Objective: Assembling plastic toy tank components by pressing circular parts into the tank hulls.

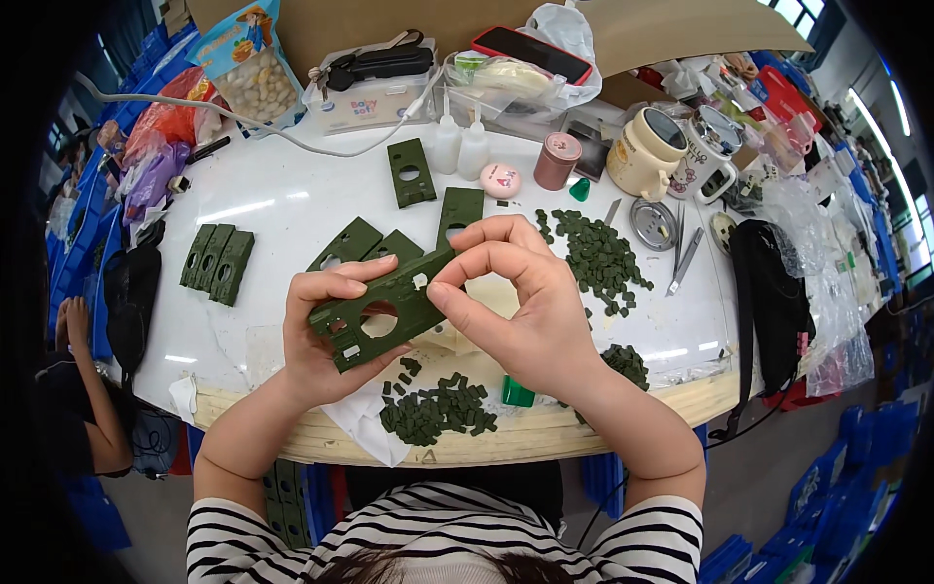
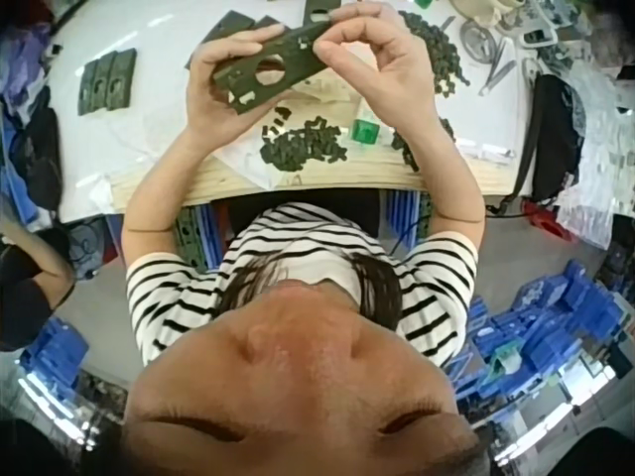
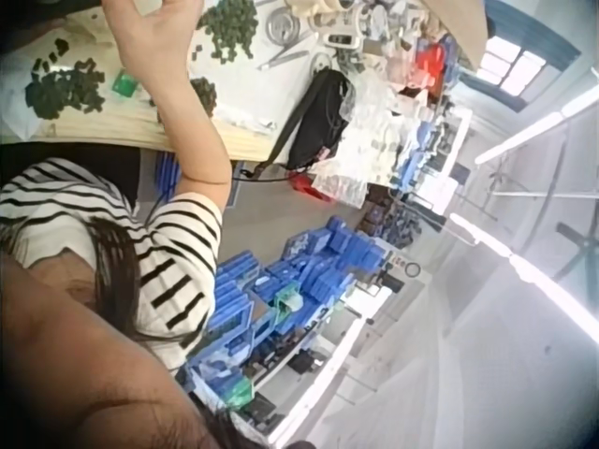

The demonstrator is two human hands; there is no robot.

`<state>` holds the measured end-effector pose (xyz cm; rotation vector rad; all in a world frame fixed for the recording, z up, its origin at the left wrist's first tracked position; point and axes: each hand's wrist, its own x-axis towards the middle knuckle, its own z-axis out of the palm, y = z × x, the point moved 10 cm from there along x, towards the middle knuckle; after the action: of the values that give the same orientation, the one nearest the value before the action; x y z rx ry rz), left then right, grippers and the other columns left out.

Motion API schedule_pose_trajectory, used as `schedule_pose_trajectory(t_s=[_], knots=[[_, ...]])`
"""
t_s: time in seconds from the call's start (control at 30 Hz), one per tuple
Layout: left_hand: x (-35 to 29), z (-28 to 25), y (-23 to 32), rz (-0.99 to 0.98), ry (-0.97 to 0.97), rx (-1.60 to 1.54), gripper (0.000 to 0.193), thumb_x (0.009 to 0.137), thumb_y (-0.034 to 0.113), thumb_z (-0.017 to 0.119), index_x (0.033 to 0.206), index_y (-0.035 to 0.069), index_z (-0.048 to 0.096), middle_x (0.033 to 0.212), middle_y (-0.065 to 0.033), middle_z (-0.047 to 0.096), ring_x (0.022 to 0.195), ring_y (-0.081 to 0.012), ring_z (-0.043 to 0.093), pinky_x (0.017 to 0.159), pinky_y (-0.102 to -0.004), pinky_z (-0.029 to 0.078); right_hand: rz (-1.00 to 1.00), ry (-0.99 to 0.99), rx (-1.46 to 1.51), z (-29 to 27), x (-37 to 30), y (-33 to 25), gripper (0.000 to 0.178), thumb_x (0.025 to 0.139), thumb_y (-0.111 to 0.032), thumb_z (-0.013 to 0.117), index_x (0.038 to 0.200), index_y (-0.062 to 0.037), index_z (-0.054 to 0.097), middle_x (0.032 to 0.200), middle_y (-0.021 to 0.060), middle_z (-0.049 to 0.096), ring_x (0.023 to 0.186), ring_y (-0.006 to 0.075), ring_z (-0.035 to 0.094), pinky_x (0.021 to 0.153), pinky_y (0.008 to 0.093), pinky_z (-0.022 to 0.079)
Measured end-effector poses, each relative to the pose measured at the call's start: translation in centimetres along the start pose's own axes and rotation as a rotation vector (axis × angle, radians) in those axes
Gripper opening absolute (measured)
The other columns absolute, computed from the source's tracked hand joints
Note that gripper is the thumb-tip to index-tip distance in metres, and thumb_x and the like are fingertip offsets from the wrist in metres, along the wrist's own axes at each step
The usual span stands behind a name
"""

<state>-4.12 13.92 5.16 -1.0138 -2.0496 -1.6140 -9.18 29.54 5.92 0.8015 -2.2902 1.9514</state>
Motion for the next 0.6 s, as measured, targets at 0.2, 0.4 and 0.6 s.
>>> schedule_pose_trajectory(t_s=[0.2,0.4,0.6], knots=[[-0.03,0.16,0.38,0.007,-0.017,-0.009,0.065,0.073,-0.002,0.081,0.120,0.005,0.036,0.133,-0.0285,0.047,0.119,-0.0299,0.057,0.096,-0.0362,0.052,-0.005,0.019,-0.004,0.16,-0.03,0.06,0.012,0.080,-0.014,0.074,0.085,-0.0037,0.069,0.108,0.0102,0.058,0.104,0.0187,0.056,0.095,0.0330,0.040],[0.01,0.40,0.21,0.008,-0.023,-0.016,0.065,0.072,-0.002,0.081,0.120,0.006,0.036,0.134,-0.0286,0.047,0.118,-0.0305,0.058,0.096,-0.0367,0.052,-0.010,0.011,0.003,0.37,-0.20,0.20,0.012,0.081,-0.013,0.073,0.085,-0.0030,0.068,0.106,0.0103,0.058,0.101,0.0184,0.056,0.093,0.0319,0.042],[0.05,-0.05,0.56,0.048,0.058,-0.063,0.059,0.073,-0.005,0.079,0.120,0.005,0.045,0.133,-0.0241,0.051,0.098,-0.0231,0.068,0.081,-0.0309,0.058,-0.034,0.012,0.011,0.52,-0.22,0.07,0.012,0.081,-0.012,0.073,0.085,-0.0025,0.068,0.104,0.0102,0.058,0.099,0.0175,0.055,0.090,0.0304,0.042]])
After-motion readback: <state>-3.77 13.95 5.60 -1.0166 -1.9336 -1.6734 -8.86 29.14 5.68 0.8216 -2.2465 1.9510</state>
